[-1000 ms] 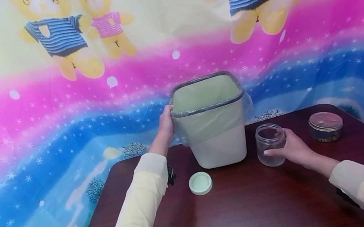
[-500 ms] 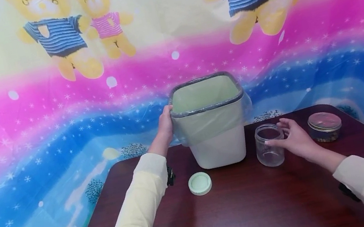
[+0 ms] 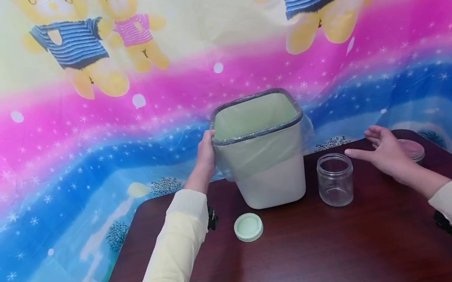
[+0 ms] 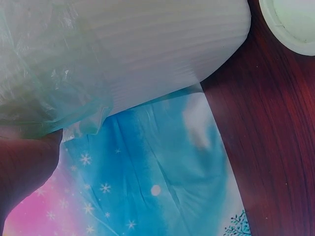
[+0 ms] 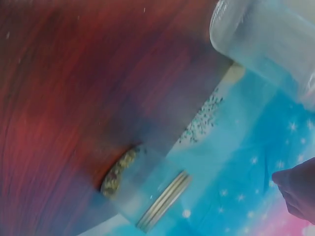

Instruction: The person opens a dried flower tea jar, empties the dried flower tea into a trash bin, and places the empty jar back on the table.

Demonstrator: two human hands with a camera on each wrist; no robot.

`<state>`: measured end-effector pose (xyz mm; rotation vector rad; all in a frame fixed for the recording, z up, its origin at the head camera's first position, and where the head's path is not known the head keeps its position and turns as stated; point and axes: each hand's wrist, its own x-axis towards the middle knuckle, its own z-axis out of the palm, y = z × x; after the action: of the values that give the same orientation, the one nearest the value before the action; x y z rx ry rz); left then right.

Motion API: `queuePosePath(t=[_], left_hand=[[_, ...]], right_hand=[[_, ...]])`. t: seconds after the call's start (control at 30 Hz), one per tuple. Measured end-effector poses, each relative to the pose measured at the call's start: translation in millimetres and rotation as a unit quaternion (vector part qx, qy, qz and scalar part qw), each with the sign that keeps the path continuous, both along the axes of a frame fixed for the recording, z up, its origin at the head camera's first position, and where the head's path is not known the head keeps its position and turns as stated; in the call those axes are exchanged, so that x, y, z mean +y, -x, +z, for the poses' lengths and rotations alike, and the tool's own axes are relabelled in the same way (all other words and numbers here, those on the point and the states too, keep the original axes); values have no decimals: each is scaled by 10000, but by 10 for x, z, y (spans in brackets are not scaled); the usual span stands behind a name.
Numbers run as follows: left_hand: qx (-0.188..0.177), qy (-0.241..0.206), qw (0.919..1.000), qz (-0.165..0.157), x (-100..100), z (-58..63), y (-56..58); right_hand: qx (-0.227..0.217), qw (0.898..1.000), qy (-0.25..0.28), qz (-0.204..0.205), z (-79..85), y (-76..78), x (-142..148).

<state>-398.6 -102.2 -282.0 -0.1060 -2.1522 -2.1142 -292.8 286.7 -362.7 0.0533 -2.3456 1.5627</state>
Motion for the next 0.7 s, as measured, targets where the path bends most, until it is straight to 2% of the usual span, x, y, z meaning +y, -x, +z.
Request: queuePosePath(t=[0.2,0.33,0.53,0.7], left_hand=[[-20,42,10000,-44,-1,-1,2],[-15,107,9999,-71,-2,2,-4],[-25,131,9999,-73,-2,4,-4],[-36,102,9999,-89,-2,-3,-5]], right_hand=[[-258,9982,-213,-499,109,-14,177],[-324,9973,-203,-620,137,-26,300],[-449,9957,-263,-765,89,-33,460],[-716,9941,-109,-810,0,-18,607]])
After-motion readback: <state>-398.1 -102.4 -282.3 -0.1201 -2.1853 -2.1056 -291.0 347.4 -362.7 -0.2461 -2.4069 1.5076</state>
